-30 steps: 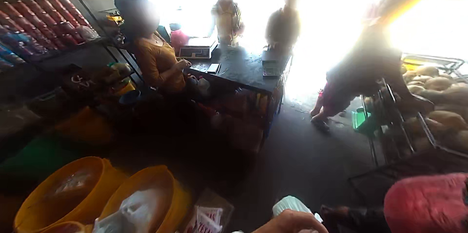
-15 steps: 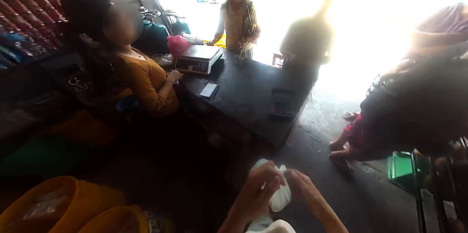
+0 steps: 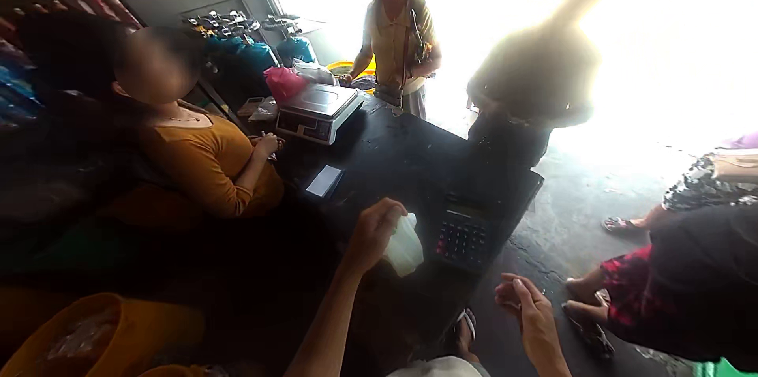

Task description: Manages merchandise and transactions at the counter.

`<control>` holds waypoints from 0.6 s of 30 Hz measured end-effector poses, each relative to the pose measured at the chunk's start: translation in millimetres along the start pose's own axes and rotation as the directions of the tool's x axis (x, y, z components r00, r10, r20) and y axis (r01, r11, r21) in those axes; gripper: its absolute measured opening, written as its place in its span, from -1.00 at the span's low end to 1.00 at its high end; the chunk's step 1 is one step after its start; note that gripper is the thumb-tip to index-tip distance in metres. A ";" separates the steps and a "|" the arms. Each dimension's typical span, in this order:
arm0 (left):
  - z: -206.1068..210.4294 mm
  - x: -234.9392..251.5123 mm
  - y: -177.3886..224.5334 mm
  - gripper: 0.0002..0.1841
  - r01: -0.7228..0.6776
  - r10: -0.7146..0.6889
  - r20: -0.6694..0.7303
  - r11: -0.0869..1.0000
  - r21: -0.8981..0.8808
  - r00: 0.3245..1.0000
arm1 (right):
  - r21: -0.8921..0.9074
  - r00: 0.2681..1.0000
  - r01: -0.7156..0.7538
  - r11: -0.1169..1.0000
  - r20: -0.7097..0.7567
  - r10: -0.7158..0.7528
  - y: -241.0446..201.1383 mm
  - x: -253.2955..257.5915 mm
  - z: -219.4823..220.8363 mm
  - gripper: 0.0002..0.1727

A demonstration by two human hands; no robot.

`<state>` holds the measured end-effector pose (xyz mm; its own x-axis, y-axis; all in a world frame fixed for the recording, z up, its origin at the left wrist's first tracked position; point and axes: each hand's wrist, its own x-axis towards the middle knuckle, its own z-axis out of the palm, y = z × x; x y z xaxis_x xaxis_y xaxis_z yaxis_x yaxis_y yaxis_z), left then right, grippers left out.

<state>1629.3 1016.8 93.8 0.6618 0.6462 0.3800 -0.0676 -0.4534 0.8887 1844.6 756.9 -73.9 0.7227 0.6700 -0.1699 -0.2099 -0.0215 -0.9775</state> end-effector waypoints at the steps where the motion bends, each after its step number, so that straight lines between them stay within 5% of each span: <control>1: 5.3 16.4 -9.4 -0.71 0.028 -0.027 -0.033 0.999 0.023 0.999 | -0.021 0.999 0.042 0.999 -0.001 -0.042 -9.3 25.1 -4.6 -0.55; 5: 25.0 76.5 -43.4 -0.71 0.180 -0.170 -0.123 0.981 0.074 0.978 | -0.084 0.994 0.110 0.990 0.004 -0.110 -40.4 109.6 -21.5 -0.57; 10: 51.5 133.9 -59.7 -0.78 0.287 -0.282 -0.058 0.946 0.149 0.958 | -0.381 0.966 0.257 0.888 0.076 -0.246 -36.6 184.7 -33.6 -0.59; 18: 96.4 189.2 -92.9 -0.72 0.331 -0.387 0.135 0.891 0.311 0.912 | -0.529 0.841 0.528 0.665 0.213 -0.498 6.9 216.1 -9.8 -0.65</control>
<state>1832.7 1122.0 58.4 0.7310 0.6816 -0.0317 0.3914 -0.3807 0.8378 2005.8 894.3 -118.6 0.5719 0.7319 0.3706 0.5901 -0.0532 -0.8056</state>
